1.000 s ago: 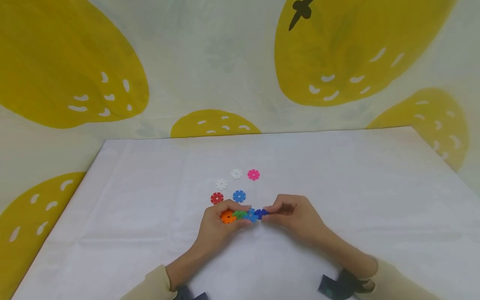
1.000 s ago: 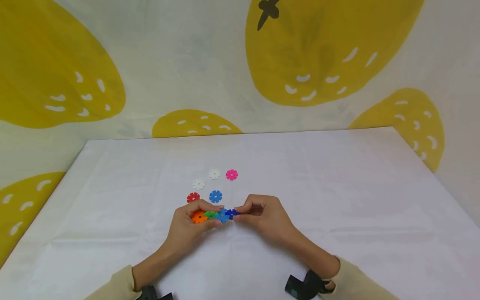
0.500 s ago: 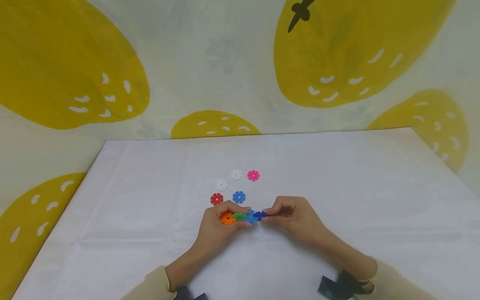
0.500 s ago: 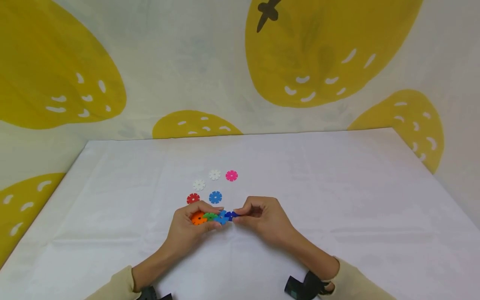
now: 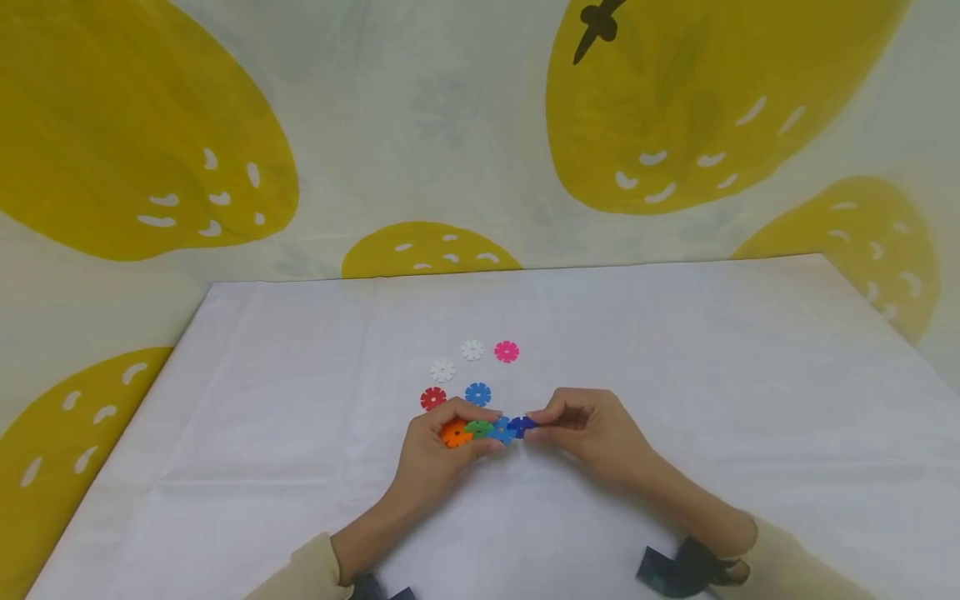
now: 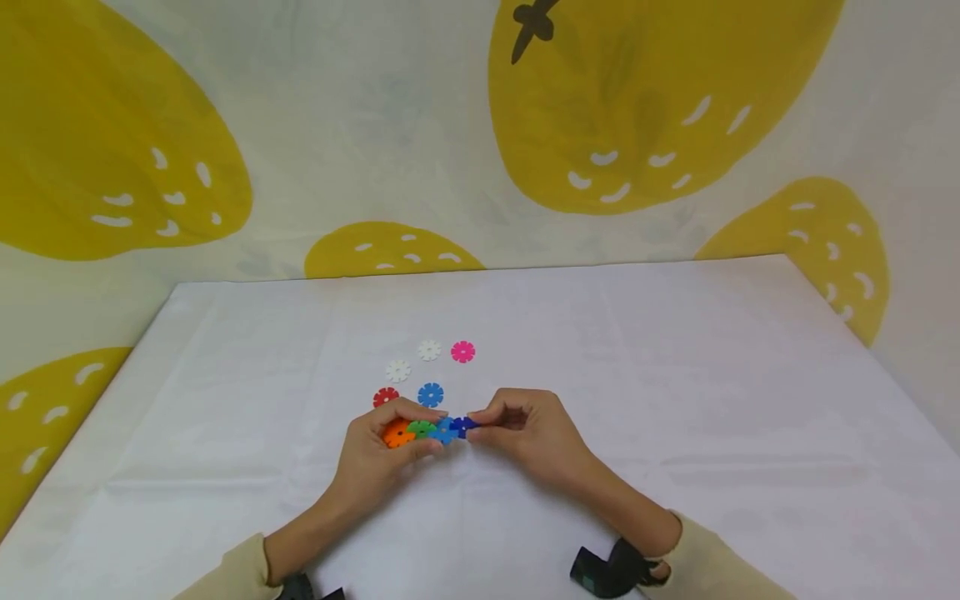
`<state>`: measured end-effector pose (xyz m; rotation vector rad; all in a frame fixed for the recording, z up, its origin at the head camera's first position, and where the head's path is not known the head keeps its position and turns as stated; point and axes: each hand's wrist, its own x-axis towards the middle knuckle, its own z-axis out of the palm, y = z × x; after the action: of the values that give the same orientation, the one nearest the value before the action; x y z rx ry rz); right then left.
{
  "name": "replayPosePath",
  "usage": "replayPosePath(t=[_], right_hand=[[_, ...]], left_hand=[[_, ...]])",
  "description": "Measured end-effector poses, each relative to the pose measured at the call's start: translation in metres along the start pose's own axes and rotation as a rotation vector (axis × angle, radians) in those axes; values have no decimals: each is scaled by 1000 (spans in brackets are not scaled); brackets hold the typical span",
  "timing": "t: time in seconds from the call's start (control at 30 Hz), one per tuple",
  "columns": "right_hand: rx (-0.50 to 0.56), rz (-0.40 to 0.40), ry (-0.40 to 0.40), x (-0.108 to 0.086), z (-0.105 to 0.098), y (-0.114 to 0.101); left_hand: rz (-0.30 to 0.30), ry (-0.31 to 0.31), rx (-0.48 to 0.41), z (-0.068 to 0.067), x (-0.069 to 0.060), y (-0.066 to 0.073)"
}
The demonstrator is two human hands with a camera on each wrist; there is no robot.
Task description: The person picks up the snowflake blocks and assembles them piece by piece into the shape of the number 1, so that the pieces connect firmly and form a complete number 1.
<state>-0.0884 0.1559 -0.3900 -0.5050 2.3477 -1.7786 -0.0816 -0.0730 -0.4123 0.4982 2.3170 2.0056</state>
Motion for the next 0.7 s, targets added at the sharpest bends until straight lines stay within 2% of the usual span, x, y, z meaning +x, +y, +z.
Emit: replayPosePath(t=[0.33,0.5,0.7], right_hand=[[66,-4,-32,2,-6,1],[94,-4,-41,1,-6,1],[88,-5,-32,0,-3,1]], left_hand=[[15,-4,-27,0,1,2],[16,-41,-30,-1,1,3],[73,-78,-72,-5,2,3]])
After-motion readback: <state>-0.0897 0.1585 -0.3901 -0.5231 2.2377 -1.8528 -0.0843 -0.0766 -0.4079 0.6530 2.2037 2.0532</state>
